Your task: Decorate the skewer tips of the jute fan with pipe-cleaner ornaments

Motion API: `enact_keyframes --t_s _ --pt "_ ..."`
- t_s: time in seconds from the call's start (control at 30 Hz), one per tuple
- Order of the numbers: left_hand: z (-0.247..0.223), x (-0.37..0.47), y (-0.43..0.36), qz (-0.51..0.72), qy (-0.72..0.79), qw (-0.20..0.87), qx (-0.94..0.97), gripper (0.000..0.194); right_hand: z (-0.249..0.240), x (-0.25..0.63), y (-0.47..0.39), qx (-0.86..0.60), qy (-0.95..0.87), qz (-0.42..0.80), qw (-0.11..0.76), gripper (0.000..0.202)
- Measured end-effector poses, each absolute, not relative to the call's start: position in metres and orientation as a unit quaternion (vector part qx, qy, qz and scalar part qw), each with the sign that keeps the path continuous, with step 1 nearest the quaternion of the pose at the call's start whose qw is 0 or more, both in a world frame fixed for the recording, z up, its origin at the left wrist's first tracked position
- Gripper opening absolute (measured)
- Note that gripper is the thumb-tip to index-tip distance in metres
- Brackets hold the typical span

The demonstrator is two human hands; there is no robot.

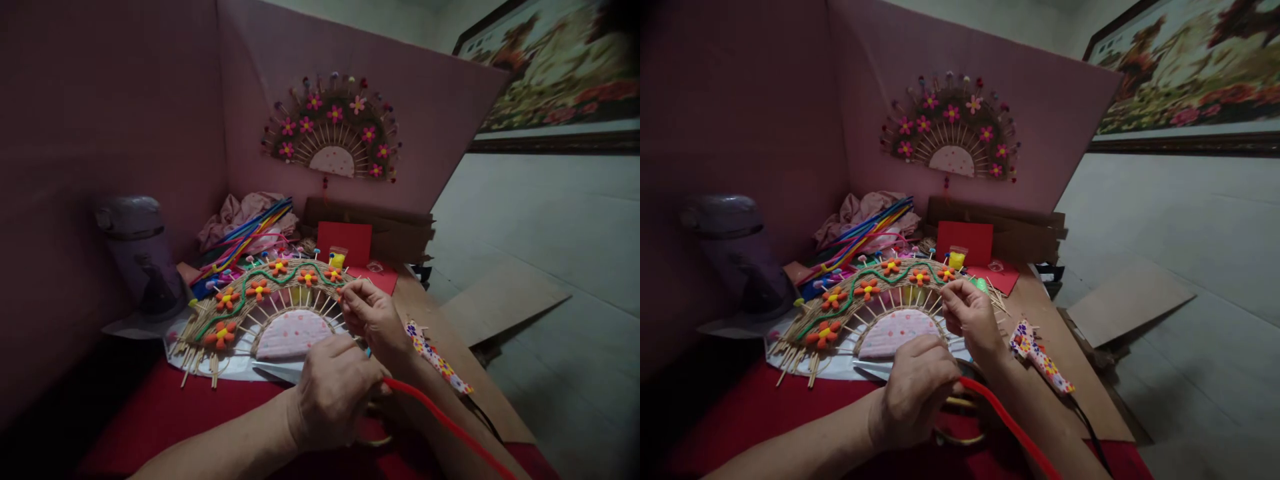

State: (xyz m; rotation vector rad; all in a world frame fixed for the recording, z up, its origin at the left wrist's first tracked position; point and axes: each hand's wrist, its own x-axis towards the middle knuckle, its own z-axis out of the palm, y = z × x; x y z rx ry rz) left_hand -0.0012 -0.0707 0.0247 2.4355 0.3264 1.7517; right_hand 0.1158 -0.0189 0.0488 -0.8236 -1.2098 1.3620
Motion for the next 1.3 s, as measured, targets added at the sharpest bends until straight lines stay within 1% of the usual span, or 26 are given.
enact_keyframes --t_s 0.2,0.3,0.37,0.43,0.5,0.57,0.73,0.87,0.97,1.03,1.17,1.23,1.3 --pt "0.026 -0.003 -0.07 0.649 0.212 0.153 0.714 0.012 0.036 0.124 -0.024 -0.388 -0.6 0.463 0.524 0.019" --pt "0.024 -0.003 -0.067 0.676 0.264 0.209 0.655 0.012 0.021 0.131 -0.026 -0.416 -0.604 0.403 0.548 0.017" --pt "0.022 -0.003 -0.063 0.681 0.308 0.262 0.61 0.008 0.009 0.137 -0.028 -0.436 -0.636 0.312 0.555 0.016" --pt "0.021 -0.003 -0.058 0.677 0.338 0.316 0.572 0.004 0.001 0.143 -0.033 -0.437 -0.695 0.197 0.536 0.015" --pt "0.022 -0.003 -0.055 0.679 0.353 0.351 0.54 0.006 -0.001 0.146 -0.039 -0.398 -0.749 0.109 0.518 0.02" --pt "0.023 -0.003 -0.053 0.679 0.358 0.374 0.52 0.008 0.003 0.145 -0.045 -0.339 -0.787 0.069 0.512 0.028" --pt "0.026 -0.002 -0.053 0.671 0.361 0.405 0.505 0.01 0.014 0.139 -0.055 -0.253 -0.822 0.089 0.503 0.041" --pt "0.026 -0.002 -0.053 0.669 0.363 0.404 0.507 0.01 0.015 0.137 -0.059 -0.228 -0.834 0.085 0.496 0.043" --pt "0.026 -0.002 -0.052 0.671 0.363 0.405 0.504 0.009 0.012 0.138 -0.065 -0.213 -0.826 0.114 0.509 0.039" --pt "0.025 -0.002 -0.051 0.671 0.359 0.407 0.505 0.009 0.01 0.14 -0.069 -0.221 -0.816 0.111 0.522 0.036" --pt "0.024 -0.002 -0.051 0.664 0.366 0.401 0.515 0.01 0.006 0.141 -0.071 -0.295 -0.768 0.086 0.562 0.029" --pt "0.022 -0.001 -0.051 0.653 0.37 0.395 0.53 0.009 0.006 0.139 -0.068 -0.35 -0.728 0.129 0.575 0.018" --pt "0.019 0.0 -0.052 0.637 0.37 0.395 0.548 0.009 0.006 0.136 -0.063 -0.393 -0.683 0.213 0.578 0.006"
